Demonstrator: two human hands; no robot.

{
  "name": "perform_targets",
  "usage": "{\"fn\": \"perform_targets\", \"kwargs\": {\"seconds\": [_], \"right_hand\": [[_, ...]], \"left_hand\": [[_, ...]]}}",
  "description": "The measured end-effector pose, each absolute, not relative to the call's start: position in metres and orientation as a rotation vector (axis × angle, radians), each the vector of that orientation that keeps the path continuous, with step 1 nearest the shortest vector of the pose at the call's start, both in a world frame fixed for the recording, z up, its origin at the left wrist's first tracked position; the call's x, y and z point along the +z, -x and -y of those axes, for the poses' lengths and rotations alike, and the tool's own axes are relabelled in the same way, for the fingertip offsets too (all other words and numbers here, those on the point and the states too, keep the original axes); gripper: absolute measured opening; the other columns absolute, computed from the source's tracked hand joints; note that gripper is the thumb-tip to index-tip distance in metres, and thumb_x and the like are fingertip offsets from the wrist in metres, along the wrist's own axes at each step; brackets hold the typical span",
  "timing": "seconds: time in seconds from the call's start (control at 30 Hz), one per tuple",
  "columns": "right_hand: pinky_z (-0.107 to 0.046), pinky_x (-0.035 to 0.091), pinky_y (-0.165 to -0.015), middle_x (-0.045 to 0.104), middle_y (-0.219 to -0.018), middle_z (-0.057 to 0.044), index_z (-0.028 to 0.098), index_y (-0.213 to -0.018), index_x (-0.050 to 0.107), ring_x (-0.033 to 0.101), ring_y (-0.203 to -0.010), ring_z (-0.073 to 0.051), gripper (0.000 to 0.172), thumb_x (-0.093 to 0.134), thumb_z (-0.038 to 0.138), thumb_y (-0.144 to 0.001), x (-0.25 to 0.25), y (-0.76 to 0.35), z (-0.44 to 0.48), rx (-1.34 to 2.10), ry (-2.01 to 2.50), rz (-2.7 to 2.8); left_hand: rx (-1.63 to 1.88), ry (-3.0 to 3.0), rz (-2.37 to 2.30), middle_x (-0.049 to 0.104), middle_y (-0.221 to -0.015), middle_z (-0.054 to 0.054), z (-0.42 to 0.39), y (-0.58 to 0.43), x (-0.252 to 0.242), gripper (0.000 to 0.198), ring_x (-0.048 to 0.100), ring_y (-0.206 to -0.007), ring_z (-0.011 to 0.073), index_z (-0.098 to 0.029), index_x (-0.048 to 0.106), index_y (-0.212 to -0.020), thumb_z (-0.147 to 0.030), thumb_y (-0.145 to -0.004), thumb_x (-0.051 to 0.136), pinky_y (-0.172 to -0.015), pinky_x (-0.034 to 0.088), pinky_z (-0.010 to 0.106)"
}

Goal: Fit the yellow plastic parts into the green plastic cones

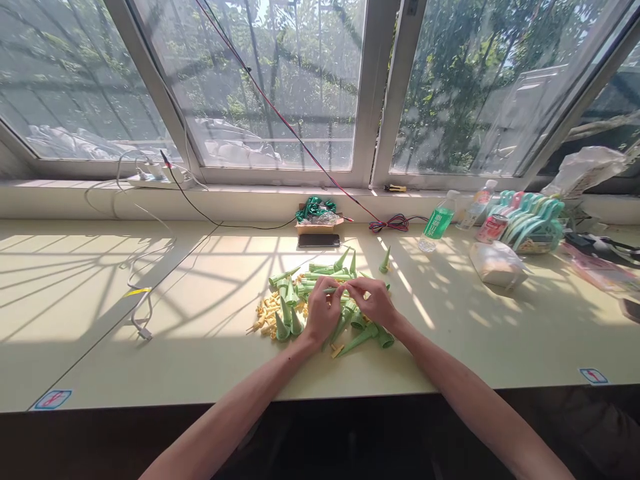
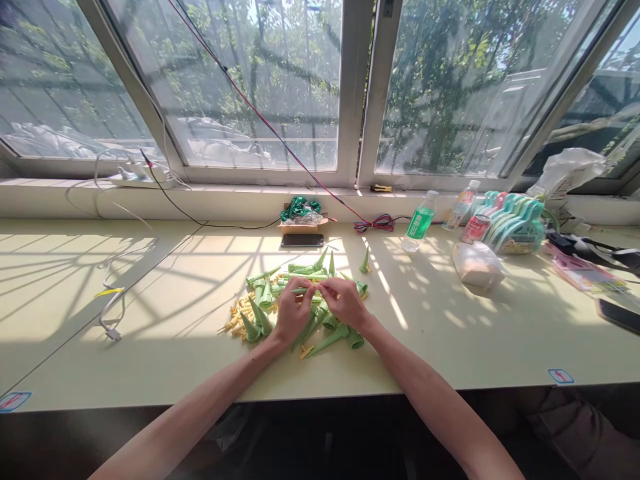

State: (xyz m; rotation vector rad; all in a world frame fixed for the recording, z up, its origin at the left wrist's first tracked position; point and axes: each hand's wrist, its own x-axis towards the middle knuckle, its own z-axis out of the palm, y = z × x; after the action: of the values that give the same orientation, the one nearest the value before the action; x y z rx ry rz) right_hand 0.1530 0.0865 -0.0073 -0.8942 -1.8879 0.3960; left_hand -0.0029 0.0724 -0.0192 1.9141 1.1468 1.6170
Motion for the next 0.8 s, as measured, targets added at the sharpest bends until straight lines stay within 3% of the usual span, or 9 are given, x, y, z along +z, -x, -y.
{"fn": "perform_targets", "kwargs": {"seconds": [0.47, 0.8], "right_hand": [[-0.026, 0.045, -0.057, 0.069, -0.071, -0.003, 0.018, -0.089, 0.071, 0.057, -0.058, -0.013, 0.017, 0.058, 0.028, -0.093, -0.0073, -0.1522, -0.0853, 0.392, 0.865, 1.914], [-0.025, 0.041, -0.056, 0.064, -0.065, -0.001, 0.018, -0.083, 0.07, 0.05, -0.054, -0.012, 0.022, 0.056, 0.031, -0.094, -0.0116, -0.1518, -0.0877, 0.336, 0.903, 1.933]], "left_hand": [[1.652, -1.878, -1.187, 0.056, -0.086, 0.004, -0.0698, 0.0013, -0.0164, 0.021, 0.056, -0.078, 0.0136, -0.018, 0.054, -0.075, -0.027, -0.094, 0.056, -0.052, 0.05, 0.018], [1.706, -1.961, -1.235, 0.054, -0.074, 0.001, -0.072, 0.0028, -0.0158, 0.031, 0.051, -0.068, 0.013, -0.018, 0.047, -0.065, -0.025, -0.093, 0.057, -0.059, 0.041, 0.026]]}}
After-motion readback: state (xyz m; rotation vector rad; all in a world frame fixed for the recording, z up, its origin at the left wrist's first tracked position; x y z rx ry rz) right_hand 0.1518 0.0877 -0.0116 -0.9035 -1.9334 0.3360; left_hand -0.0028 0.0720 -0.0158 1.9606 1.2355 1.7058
